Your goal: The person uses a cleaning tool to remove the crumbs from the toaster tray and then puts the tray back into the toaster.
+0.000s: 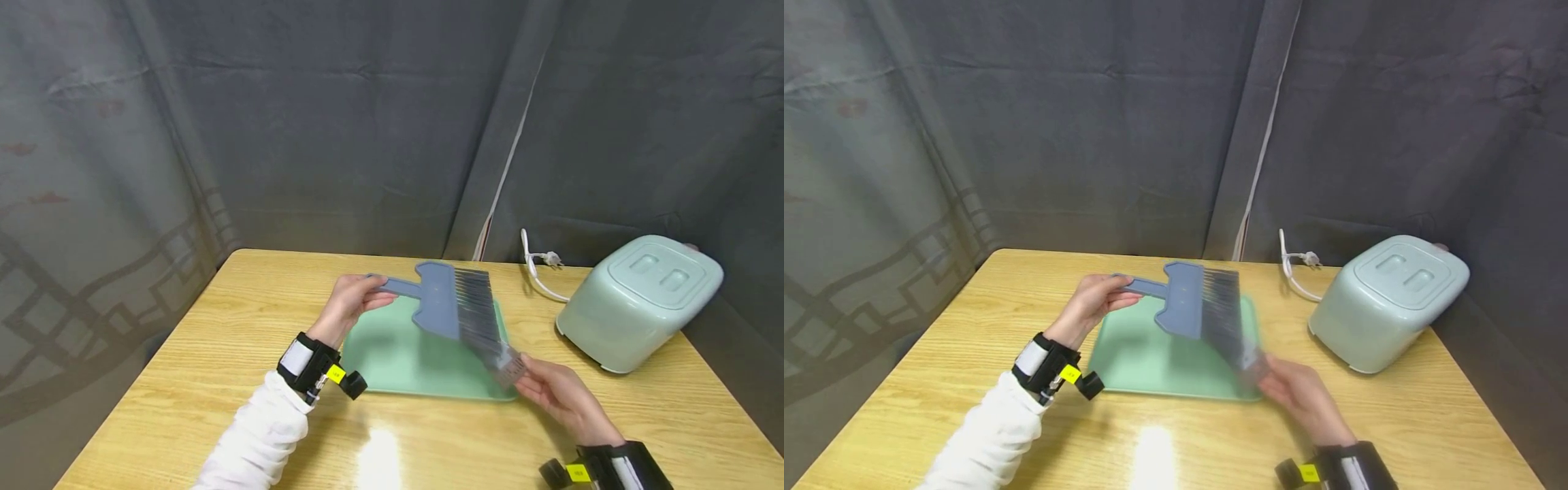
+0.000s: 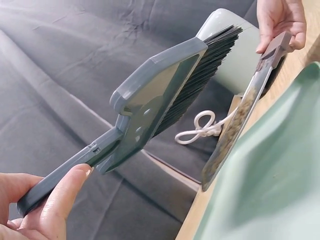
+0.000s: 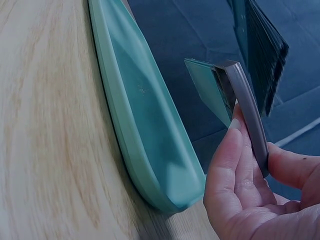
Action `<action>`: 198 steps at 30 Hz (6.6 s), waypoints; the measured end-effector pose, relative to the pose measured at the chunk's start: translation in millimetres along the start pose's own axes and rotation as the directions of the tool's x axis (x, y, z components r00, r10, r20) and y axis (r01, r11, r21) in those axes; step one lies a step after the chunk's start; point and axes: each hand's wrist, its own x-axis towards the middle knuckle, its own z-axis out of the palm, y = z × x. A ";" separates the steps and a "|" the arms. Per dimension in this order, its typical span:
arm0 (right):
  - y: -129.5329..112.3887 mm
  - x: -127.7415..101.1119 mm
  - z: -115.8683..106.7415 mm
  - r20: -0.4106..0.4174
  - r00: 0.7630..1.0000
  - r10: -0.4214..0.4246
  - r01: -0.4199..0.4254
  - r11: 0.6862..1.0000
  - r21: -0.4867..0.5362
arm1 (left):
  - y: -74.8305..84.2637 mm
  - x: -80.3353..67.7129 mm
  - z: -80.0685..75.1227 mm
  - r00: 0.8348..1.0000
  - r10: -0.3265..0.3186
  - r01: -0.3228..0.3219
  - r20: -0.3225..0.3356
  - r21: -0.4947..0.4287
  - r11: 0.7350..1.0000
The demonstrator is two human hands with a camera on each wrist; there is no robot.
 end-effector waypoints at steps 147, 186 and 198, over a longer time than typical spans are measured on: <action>-17.1 -12.8 -15.1 -0.063 0.998 -0.022 0.010 0.984 -0.180 | 6.5 -17.8 -73.4 0.996 -0.005 0.012 -0.090 0.081 0.997; -10.4 -8.6 -2.6 0.044 0.999 -0.026 0.033 0.988 -0.152 | -36.6 -2.2 11.1 0.996 -0.087 0.086 0.019 0.062 0.994; -10.3 -9.5 -3.4 0.009 1.000 -0.021 0.023 0.988 -0.153 | -35.3 -0.5 1.6 0.995 -0.099 0.099 -0.003 0.088 0.991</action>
